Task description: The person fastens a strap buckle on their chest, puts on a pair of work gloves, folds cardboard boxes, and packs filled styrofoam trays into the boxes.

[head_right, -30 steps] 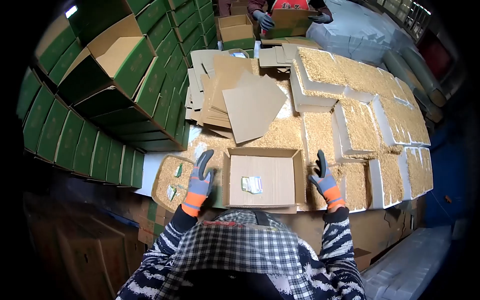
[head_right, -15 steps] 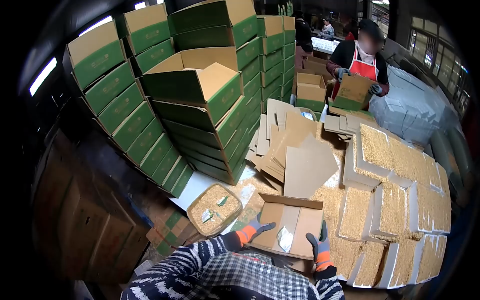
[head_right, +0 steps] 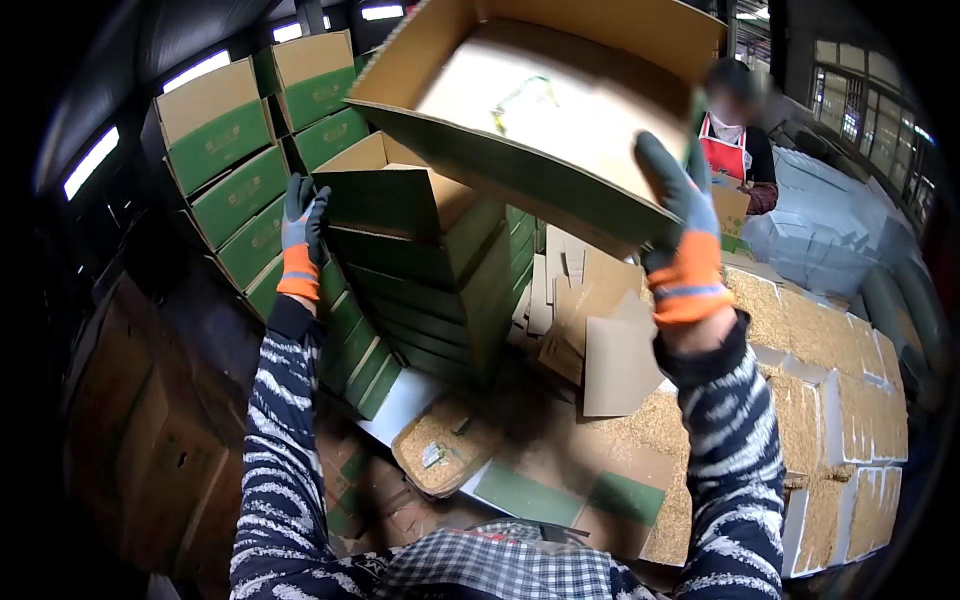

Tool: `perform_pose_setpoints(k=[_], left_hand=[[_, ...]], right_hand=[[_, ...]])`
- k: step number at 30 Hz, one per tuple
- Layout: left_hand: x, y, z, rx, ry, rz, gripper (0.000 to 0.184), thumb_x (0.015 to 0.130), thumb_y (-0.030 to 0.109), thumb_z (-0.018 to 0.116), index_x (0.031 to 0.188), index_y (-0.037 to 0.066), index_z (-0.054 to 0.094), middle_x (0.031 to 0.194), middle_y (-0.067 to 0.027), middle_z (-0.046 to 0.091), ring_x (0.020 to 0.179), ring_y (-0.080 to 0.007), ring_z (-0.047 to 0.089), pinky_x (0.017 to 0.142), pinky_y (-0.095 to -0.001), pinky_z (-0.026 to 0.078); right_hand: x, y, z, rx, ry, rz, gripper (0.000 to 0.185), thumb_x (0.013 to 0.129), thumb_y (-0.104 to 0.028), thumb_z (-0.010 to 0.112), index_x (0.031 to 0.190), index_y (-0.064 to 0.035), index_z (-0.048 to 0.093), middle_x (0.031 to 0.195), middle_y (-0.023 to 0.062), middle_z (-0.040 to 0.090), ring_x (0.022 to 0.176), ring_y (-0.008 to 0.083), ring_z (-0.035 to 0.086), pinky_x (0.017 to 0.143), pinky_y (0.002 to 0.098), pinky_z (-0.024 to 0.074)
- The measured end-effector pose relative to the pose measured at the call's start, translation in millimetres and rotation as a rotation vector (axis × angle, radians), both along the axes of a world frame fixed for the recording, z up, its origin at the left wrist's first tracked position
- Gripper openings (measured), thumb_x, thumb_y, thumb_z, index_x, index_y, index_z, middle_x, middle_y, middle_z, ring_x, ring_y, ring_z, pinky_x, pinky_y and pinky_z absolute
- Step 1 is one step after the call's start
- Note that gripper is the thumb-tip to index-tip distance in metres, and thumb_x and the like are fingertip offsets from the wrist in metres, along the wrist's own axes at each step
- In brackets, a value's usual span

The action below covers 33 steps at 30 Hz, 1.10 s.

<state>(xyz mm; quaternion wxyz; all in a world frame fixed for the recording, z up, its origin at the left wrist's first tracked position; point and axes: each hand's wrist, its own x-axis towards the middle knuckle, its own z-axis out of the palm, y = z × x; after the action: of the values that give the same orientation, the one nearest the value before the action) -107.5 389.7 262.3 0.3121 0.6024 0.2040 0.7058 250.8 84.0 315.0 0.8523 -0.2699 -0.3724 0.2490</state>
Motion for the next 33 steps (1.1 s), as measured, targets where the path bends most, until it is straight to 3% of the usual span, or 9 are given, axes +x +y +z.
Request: perform_pose_setpoints(k=[9,12,13,14,16,23,26,29,33], left_hand=[[-30.9,121.4,-66.4,0.23,0.445,0.161,0.075,0.086,0.002,0.067,0.148,0.002,0.025,0.139,-0.0158,0.044,0.1,-0.0194,0.056,0.085,-0.0252,0.048],[-18.1,65.5,-42.6,-0.205,0.208,0.057,0.071,0.087,0.004,0.068,0.146,0.009,0.03,0.119,-0.0083,0.05,0.073,-0.0147,0.053,0.063,-0.0228,0.048],[-22.9,134.7,-78.5,0.558,0.226,0.604,0.074,0.084,0.007,0.074,0.145,0.013,0.033,0.085,-0.0013,0.05,0.055,-0.0092,0.043,0.045,-0.0201,0.034],[-4.6,48.4,-59.8,-0.03,-0.105,0.051,0.076,0.081,0.006,0.076,0.144,0.005,0.033,0.111,-0.0095,0.051,0.078,-0.0167,0.054,0.066,-0.024,0.049],[28.7,-65.5,-57.2,0.242,0.325,0.864,0.064,0.082,0.007,0.074,0.136,0.0,0.041,0.133,-0.018,0.045,0.113,-0.0275,0.051,0.104,-0.0385,0.036],[141.8,-277.9,-297.7,-0.039,1.528,-0.744,0.06,0.082,0.035,0.066,0.138,0.021,0.049,0.135,-0.0138,0.052,0.123,-0.0321,0.049,0.107,-0.0401,0.035],[180.0,-279.6,-406.3,0.107,1.745,-0.493,0.08,0.078,0.05,0.067,0.146,0.02,0.038,0.148,-0.0153,0.038,0.136,-0.0376,0.033,0.112,-0.0509,0.023],[197.8,-279.1,-398.9,0.138,1.885,-0.462,0.094,0.071,0.06,0.069,0.147,0.017,0.035,0.153,-0.0145,0.029,0.138,-0.0381,0.028,0.111,-0.0528,0.024],[220.7,-267.4,-332.1,0.263,2.133,-0.567,0.08,0.068,0.06,0.071,0.134,0.018,0.053,0.13,-0.0129,0.056,0.121,-0.0323,0.052,0.1,-0.0416,0.042]], right_hand=[[-81.4,215.6,-18.8,-0.663,-0.511,-0.021,0.073,0.086,-0.052,0.062,0.143,-0.0119,0.042,0.135,0.0234,0.048,0.122,0.037,0.045,0.097,0.0463,0.0422],[-52.3,182.9,-32.0,-0.368,-0.437,0.666,0.044,0.091,-0.038,0.06,0.129,-0.017,0.055,0.116,0.0133,0.056,0.1,0.0268,0.059,0.085,0.0487,0.0491],[-64.2,161.1,-19.1,-0.556,-0.061,0.568,0.033,0.093,-0.027,0.058,0.124,-0.0171,0.057,0.101,0.0089,0.057,0.087,0.0207,0.06,0.082,0.0448,0.0509],[-56.8,156.5,-32.7,-0.616,-0.031,0.46,0.031,0.093,-0.022,0.058,0.124,-0.0157,0.059,0.106,0.0101,0.061,0.094,0.0232,0.061,0.086,0.0413,0.0505],[-0.7,132.0,-109.3,-0.079,-1.257,-0.388,0.035,0.092,-0.022,0.061,0.124,-0.0109,0.059,0.117,0.0117,0.062,0.103,0.0231,0.061,0.091,0.0353,0.0487],[-68.2,-162.1,-449.6,-1.167,-1.665,-0.046,0.083,0.076,-0.055,0.059,0.142,-0.0081,0.039,0.151,0.0155,0.033,0.138,0.0414,0.028,0.11,0.0577,0.021],[-122.0,-232.0,-529.4,-0.842,-3.035,-0.589,0.075,0.081,-0.049,0.055,0.145,-0.0151,0.035,0.153,0.0101,0.031,0.14,0.0327,0.028,0.114,0.0533,0.0192],[-83.3,-243.3,-462.7,-0.897,-1.725,0.236,0.07,0.083,-0.042,0.057,0.144,-0.0141,0.036,0.152,0.0112,0.032,0.14,0.0306,0.029,0.115,0.0496,0.0197],[-28.2,-234.5,-370.2,-1.087,-1.464,-0.274,0.071,0.081,-0.038,0.064,0.142,-0.0106,0.039,0.149,0.0136,0.035,0.138,0.0338,0.031,0.115,0.0472,0.0215]])
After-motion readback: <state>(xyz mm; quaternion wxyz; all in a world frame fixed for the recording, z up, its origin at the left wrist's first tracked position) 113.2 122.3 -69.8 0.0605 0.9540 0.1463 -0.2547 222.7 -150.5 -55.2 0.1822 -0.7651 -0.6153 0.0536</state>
